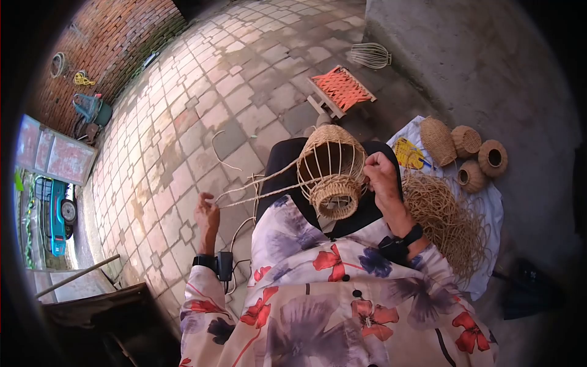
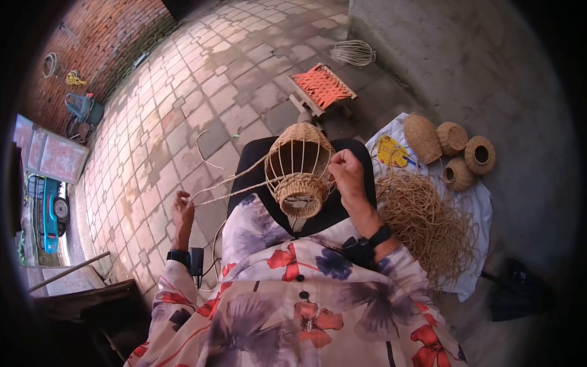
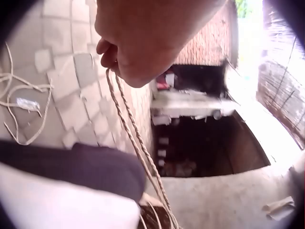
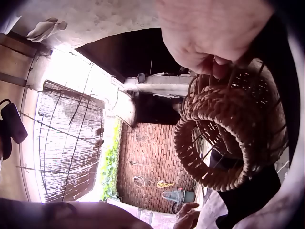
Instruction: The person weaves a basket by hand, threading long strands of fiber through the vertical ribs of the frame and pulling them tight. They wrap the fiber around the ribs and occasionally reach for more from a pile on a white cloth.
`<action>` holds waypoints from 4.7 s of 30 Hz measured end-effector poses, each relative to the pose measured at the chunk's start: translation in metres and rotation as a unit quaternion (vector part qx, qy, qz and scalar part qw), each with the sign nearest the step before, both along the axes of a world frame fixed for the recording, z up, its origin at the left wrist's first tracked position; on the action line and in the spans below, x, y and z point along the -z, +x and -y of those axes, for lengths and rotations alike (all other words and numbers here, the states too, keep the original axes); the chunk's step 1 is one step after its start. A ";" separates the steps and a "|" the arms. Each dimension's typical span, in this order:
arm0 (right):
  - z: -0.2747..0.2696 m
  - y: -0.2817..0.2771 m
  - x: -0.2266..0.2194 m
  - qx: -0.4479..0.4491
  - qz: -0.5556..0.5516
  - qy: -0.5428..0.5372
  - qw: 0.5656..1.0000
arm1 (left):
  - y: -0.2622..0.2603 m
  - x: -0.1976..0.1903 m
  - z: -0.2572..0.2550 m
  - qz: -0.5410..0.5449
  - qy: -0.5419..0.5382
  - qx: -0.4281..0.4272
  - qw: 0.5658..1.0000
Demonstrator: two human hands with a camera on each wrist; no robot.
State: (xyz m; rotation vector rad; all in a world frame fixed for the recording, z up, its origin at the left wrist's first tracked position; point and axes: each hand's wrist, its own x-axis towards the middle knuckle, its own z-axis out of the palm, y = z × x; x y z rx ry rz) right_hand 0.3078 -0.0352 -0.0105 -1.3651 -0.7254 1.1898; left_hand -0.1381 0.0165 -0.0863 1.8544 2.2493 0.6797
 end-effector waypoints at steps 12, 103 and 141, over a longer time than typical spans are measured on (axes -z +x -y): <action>-0.005 -0.001 -0.020 0.055 0.374 0.119 0.918 | 0.109 -0.087 0.024 0.467 -0.286 0.046 0.835; -0.027 -0.035 -0.041 -0.059 0.498 0.077 0.862 | 0.200 -0.100 0.005 0.247 -0.056 0.204 0.946; -0.032 -0.006 -0.014 -0.016 0.418 0.042 0.907 | 0.216 -0.088 -0.011 0.177 0.080 0.319 0.928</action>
